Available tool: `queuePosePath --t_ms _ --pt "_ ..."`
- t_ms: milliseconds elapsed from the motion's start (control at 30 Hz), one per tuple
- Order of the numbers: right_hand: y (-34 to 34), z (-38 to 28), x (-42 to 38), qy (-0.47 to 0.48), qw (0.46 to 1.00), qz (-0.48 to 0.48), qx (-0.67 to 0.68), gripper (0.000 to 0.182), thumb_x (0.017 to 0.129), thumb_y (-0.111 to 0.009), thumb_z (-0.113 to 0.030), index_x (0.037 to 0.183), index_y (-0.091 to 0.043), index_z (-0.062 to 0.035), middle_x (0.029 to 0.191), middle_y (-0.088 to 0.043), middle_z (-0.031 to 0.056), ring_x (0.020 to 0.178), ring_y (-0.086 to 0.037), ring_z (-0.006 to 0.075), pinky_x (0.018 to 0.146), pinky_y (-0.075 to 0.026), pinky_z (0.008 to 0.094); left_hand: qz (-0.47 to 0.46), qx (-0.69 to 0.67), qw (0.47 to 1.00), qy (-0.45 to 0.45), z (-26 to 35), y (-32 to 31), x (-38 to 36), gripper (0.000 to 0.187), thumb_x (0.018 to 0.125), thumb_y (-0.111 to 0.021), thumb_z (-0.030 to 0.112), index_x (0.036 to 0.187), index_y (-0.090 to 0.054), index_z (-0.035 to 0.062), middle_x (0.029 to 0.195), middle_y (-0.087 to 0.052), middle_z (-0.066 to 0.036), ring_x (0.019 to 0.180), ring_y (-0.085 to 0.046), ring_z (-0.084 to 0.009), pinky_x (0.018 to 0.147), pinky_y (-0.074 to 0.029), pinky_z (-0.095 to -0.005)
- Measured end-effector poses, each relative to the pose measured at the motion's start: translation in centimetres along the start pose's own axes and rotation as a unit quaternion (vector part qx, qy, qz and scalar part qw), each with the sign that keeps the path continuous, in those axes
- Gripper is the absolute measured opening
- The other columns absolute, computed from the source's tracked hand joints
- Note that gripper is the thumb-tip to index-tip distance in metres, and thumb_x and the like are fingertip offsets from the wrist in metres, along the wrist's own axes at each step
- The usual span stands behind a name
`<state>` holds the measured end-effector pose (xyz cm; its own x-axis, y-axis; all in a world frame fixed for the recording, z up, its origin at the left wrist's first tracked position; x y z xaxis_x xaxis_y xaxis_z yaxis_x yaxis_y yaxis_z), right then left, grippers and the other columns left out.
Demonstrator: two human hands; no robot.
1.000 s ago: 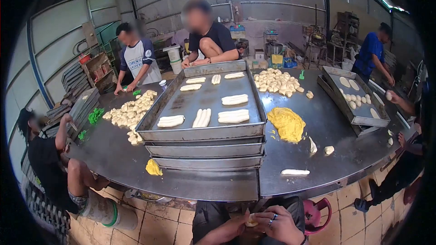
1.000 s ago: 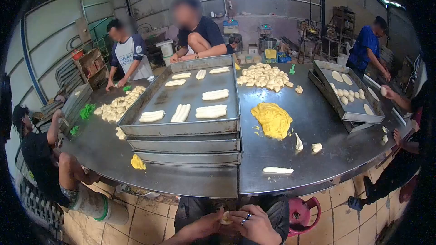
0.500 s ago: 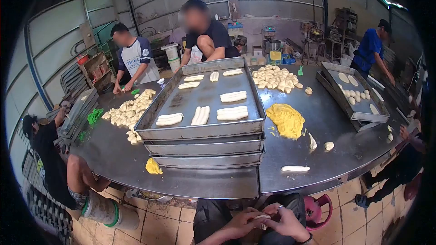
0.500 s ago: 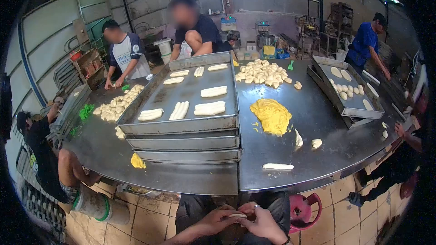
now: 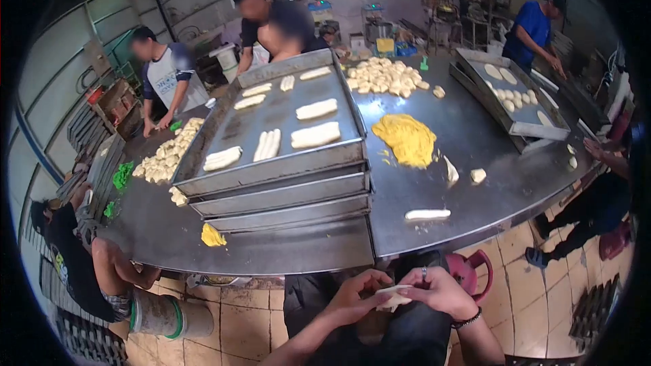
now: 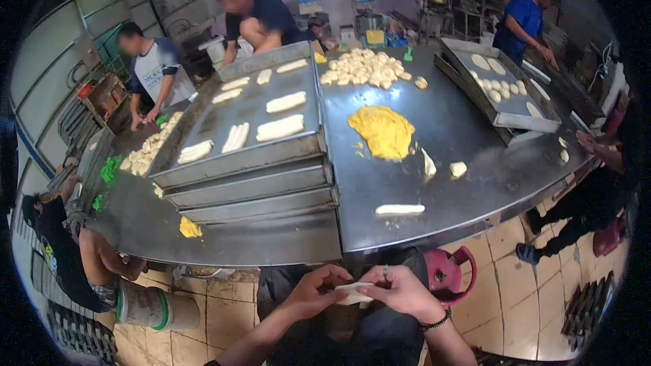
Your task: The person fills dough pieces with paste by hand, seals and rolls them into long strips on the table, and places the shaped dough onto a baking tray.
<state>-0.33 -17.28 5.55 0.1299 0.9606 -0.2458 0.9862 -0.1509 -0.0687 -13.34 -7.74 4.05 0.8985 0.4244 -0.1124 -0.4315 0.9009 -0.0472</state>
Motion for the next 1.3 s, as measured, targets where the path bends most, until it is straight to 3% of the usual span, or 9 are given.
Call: queuePosePath --t_ms 367,533,567,667,800,1000,1133,1200,1300 --pt "-2.0 -0.9 3.3 0.038 0.997 0.005 -0.068 0.014 0.084 -0.061 -0.006 0.095 -0.062 0.0026 0.075 -0.062 0.0007 0.069 -0.053 0.0035 0.06 -0.042 0.0199 0.055 -0.037 0.998 -0.005 0.1 3.4 -0.7 0.032 0.08 -0.069 0.011 0.106 -0.053 0.0027 0.083 -0.058 -0.002 0.074 -0.055 -0.007 0.069 -0.044 -0.0217" --pt "-5.4 -2.4 6.6 -0.041 0.989 -0.142 -0.013 0.015 0.083 -0.064 -0.01 0.093 -0.06 0.001 0.074 -0.061 0.0011 0.063 -0.055 0.0056 0.055 -0.046 0.0205 0.119 0.081 0.987 -0.068 0.8 8.4 -2.3 0.02 0.078 -0.069 0.007 0.093 -0.058 0.0026 0.076 -0.06 -0.002 0.067 -0.055 -0.0061 0.065 -0.043 -0.0225" --pt "-5.6 -2.4 8.1 0.028 0.972 -0.131 -0.192 0.024 0.079 -0.069 -0.019 0.093 -0.062 -0.0007 0.074 -0.064 0.0073 0.066 -0.058 0.0118 0.061 -0.047 0.0279 0.141 0.111 0.981 -0.072 0.8 9.2 -2.3 0.017 0.077 -0.069 0.006 0.089 -0.059 0.0027 0.073 -0.061 -0.002 0.067 -0.055 -0.0058 0.064 -0.043 -0.0222" --pt "-6.7 -0.1 13.2 0.09 0.938 -0.017 -0.335 0.03 0.074 -0.072 -0.03 0.078 -0.065 -0.0022 0.069 -0.063 0.0133 0.065 -0.061 0.0247 0.063 -0.048 0.0319 0.193 0.212 0.956 0.06 -0.4 12.7 -1.3 0.011 0.074 -0.071 0.007 0.08 -0.062 0.0042 0.085 -0.063 -0.004 0.075 -0.062 -0.0106 0.069 -0.047 -0.0253" --pt "-8.0 0.4 17.2 0.107 0.889 -0.003 -0.445 0.039 0.071 -0.069 -0.044 0.072 -0.067 -0.0048 0.062 -0.062 0.0122 0.064 -0.06 0.0338 0.07 -0.049 0.038 0.23 0.329 0.915 0.05 -1.8 15.6 0.2 0.019 0.07 -0.076 0.021 0.08 -0.063 0.0101 0.08 -0.064 -0.005 0.064 -0.062 -0.0162 0.067 -0.046 -0.0293" --pt "-7.1 0.9 18.6 0.109 0.804 0.029 -0.583 0.042 0.061 -0.076 -0.045 0.072 -0.062 -0.0065 0.087 -0.062 0.0154 0.091 -0.054 0.033 0.079 -0.045 0.04 0.311 0.469 0.824 0.072 -2.9 16.4 -0.5 0.033 0.058 -0.079 0.036 0.077 -0.059 0.0167 0.085 -0.056 -0.007 0.094 -0.048 -0.0284 0.079 -0.032 -0.041" --pt "-5.7 -0.2 18.6 0.112 0.827 0.014 -0.551 0.044 0.056 -0.082 -0.035 0.073 -0.056 -0.0035 0.071 -0.061 0.0133 0.081 -0.057 0.0318 0.072 -0.046 0.0401 0.325 0.482 0.813 0.016 -2.2 18.2 -1.4 0.042 0.054 -0.08 0.045 0.079 -0.058 0.0193 0.096 -0.05 -0.006 0.095 -0.041 -0.0278 0.078 -0.029 -0.0399" --pt "-4.6 1.8 19.5 0.042 0.934 -0.059 -0.349 0.043 0.058 -0.083 -0.031 0.073 -0.054 -0.0034 0.065 -0.058 0.0116 0.067 -0.058 0.0263 0.062 -0.046 0.0368 0.272 0.469 0.84 0.012 -2.4 18.2 -1.2 0.043 0.054 -0.08 0.046 0.079 -0.058 0.019 0.094 -0.048 -0.005 0.095 -0.041 -0.0265 0.078 -0.029 -0.0388" --pt "-5.8 1.3 19.8 0.08 0.896 -0.025 -0.435 0.035 0.064 -0.081 -0.02 0.072 -0.052 -0.0033 0.065 -0.057 0.0079 0.059 -0.055 0.0151 0.055 -0.045 0.0288 0.281 0.467 0.838 -0.006 -2.5 18.4 -1.2 0.041 0.056 -0.079 0.046 0.079 -0.059 0.0193 0.092 -0.047 -0.003 0.094 -0.041 -0.025 0.077 -0.029 -0.0379"
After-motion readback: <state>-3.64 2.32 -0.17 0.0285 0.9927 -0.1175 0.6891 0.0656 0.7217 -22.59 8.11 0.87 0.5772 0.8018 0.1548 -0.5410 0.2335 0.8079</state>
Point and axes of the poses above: each hand's wrist, its own x-axis towards the middle knuckle, its own y-axis out of the back of the hand, z = x × y, the point moved 6 cm from there along x, towards the middle knuckle
